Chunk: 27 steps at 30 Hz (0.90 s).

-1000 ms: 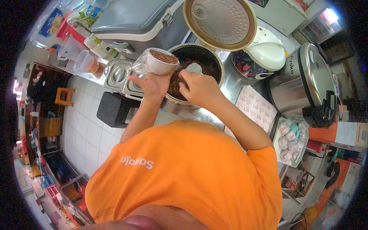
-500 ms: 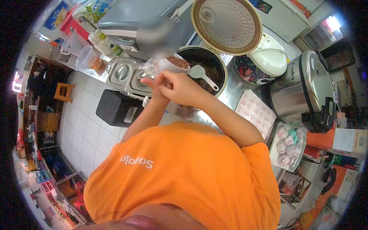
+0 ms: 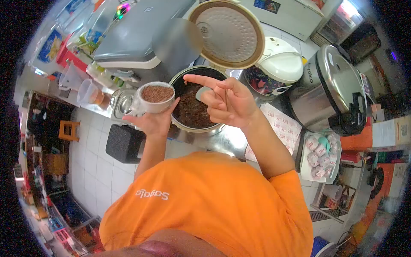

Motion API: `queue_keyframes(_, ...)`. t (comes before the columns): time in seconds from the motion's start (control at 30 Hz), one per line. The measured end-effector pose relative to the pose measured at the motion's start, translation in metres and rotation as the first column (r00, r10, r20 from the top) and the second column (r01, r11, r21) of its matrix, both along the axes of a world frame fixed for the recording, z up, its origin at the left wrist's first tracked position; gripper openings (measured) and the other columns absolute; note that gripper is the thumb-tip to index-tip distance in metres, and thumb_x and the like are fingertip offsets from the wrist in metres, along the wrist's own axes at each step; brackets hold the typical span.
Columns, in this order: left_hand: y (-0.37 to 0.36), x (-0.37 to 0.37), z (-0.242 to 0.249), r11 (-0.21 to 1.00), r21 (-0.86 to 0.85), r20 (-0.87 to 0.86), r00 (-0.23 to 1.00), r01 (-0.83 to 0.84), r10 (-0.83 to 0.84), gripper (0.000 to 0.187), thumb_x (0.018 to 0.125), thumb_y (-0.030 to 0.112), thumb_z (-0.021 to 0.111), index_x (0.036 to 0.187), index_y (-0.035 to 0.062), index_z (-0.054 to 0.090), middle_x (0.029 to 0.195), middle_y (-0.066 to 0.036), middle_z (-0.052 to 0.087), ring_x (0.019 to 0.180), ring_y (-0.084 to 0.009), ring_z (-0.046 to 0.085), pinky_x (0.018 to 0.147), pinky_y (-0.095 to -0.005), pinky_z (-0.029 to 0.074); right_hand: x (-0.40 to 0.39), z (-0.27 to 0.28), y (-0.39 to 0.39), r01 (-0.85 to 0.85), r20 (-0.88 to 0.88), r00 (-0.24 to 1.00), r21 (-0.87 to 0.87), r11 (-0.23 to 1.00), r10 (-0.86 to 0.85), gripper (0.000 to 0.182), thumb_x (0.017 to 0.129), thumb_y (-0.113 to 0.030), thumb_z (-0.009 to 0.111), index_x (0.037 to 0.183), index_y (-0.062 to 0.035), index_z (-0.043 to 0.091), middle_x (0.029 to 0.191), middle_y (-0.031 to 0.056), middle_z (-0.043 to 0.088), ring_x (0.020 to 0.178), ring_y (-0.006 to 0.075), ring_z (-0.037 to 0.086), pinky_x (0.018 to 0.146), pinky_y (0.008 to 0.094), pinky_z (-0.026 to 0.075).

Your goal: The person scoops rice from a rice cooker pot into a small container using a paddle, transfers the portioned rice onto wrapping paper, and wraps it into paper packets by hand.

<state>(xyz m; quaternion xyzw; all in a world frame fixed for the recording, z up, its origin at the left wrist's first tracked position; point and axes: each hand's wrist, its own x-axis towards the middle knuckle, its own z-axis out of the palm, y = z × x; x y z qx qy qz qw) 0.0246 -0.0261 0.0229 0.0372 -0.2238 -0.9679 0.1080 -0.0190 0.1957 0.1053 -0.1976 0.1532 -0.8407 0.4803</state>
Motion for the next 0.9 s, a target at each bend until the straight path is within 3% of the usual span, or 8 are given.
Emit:
queue_keyframes(0.3, 0.037, 0.020, -0.010, 0.997, 0.046, -0.047, 0.997, 0.063, -0.061, 0.119, 0.050, 0.092, 0.043, 0.140, 0.0151, 0.028, 0.143, -0.011, 0.031, 0.131, -0.0347, 0.030, 0.105, -0.0650, 0.018, 0.040, 0.032, 0.053, 0.016, -0.003, 1.000, 0.014, 1.000, -0.016, 0.073, 0.088, -0.040, 0.045, 0.139, 0.0061, 0.020, 0.054, -0.0007, 0.040, 0.035, 0.0090, 0.033, 0.035, 0.0214, 0.028)
queue_keyframes(0.37, 0.055, 0.026, -0.011, 0.992, 0.060, -0.076, 0.992, 0.107, -0.102, 0.117, 0.050, 0.092, 0.043, 0.139, 0.0171, 0.030, 0.142, -0.008, 0.033, 0.130, -0.0331, 0.032, 0.105, -0.0630, 0.019, 0.072, 0.055, 0.075, -0.010, -0.226, 0.974, -0.060, 0.998, -0.003, 0.079, 0.088, -0.037, 0.050, 0.137, 0.0130, 0.015, 0.053, -0.0020, 0.040, 0.040, 0.0084, 0.034, 0.037, 0.0220, 0.026)
queue_keyframes(0.5, 0.105, 0.041, -0.014, 0.978, 0.091, -0.028, 0.982, 0.188, -0.186, 0.109, 0.050, 0.085, 0.053, 0.137, 0.0213, 0.035, 0.143, -0.008, 0.033, 0.130, -0.0339, 0.032, 0.104, -0.0655, 0.022, 0.115, 0.089, 0.134, -0.521, -0.524, 0.769, -0.180, 0.835, 0.367, 0.092, 0.083, -0.031, 0.062, 0.132, 0.0241, 0.006, 0.062, 0.0051, 0.046, 0.046, 0.0150, 0.043, 0.044, 0.0274, 0.037)
queue_keyframes(0.57, 0.130, 0.046, -0.027, 0.870, 0.206, -0.233, 0.886, 0.449, -0.402, 0.107, 0.053, 0.085, 0.054, 0.137, 0.0204, 0.035, 0.140, -0.008, 0.037, 0.128, -0.0327, 0.036, 0.102, -0.0619, 0.029, 0.134, 0.091, 0.162, -0.456, -0.530, 0.797, -0.213, 0.864, 0.291, 0.092, 0.082, -0.031, 0.063, 0.132, 0.0250, 0.008, 0.063, 0.0056, 0.047, 0.048, 0.0154, 0.044, 0.044, 0.0272, 0.038)
queue_keyframes(0.73, 0.215, 0.057, -0.048, 0.794, 0.019, 0.081, 0.791, 0.607, -0.606, 0.112, 0.049, 0.080, 0.064, 0.136, 0.0151, 0.035, 0.136, -0.010, 0.041, 0.125, -0.0324, 0.040, 0.100, -0.0576, 0.035, 0.163, 0.080, 0.240, -0.273, -0.507, 0.846, -0.149, 0.950, 0.163, 0.088, 0.080, -0.031, 0.067, 0.130, 0.0240, 0.020, 0.066, 0.0047, 0.048, 0.049, 0.0121, 0.045, 0.043, 0.0255, 0.037)
queue_keyframes(0.8, 0.245, 0.053, -0.071, 0.718, -0.069, 0.103, 0.720, 0.693, -0.686, 0.099, 0.063, 0.065, 0.068, 0.136, 0.0087, 0.033, 0.133, -0.012, 0.043, 0.124, -0.0311, 0.041, 0.102, -0.0519, 0.035, 0.170, 0.059, 0.273, 0.067, -0.506, 0.861, 0.030, 0.997, -0.042, 0.078, 0.082, -0.036, 0.063, 0.127, 0.0203, 0.031, 0.065, 0.0025, 0.049, 0.049, 0.0073, 0.043, 0.040, 0.0231, 0.033)
queue_keyframes(0.87, 0.275, 0.040, -0.094, 0.619, -0.279, 0.289, 0.679, 0.734, -0.675, 0.083, 0.070, 0.045, 0.073, 0.133, 0.0046, 0.035, 0.130, -0.015, 0.045, 0.123, -0.0306, 0.042, 0.101, -0.0482, 0.037, 0.177, 0.039, 0.291, 0.577, -0.473, 0.774, 0.256, 0.776, -0.421, 0.065, 0.088, -0.037, 0.055, 0.125, 0.0136, 0.040, 0.064, 0.0002, 0.048, 0.048, 0.0035, 0.039, 0.039, 0.0206, 0.028)
queue_keyframes(0.9, 0.293, 0.034, -0.100, 0.545, -0.372, 0.420, 0.660, 0.752, -0.623, 0.076, 0.072, 0.033, 0.075, 0.131, 0.0027, 0.037, 0.128, -0.017, 0.046, 0.123, -0.0302, 0.042, 0.100, -0.0463, 0.038, 0.170, 0.021, 0.305, 0.646, -0.518, 0.744, 0.398, 0.652, -0.422, 0.059, 0.091, -0.036, 0.050, 0.126, 0.0106, 0.040, 0.062, -0.0009, 0.045, 0.047, 0.0030, 0.036, 0.040, 0.0193, 0.026)
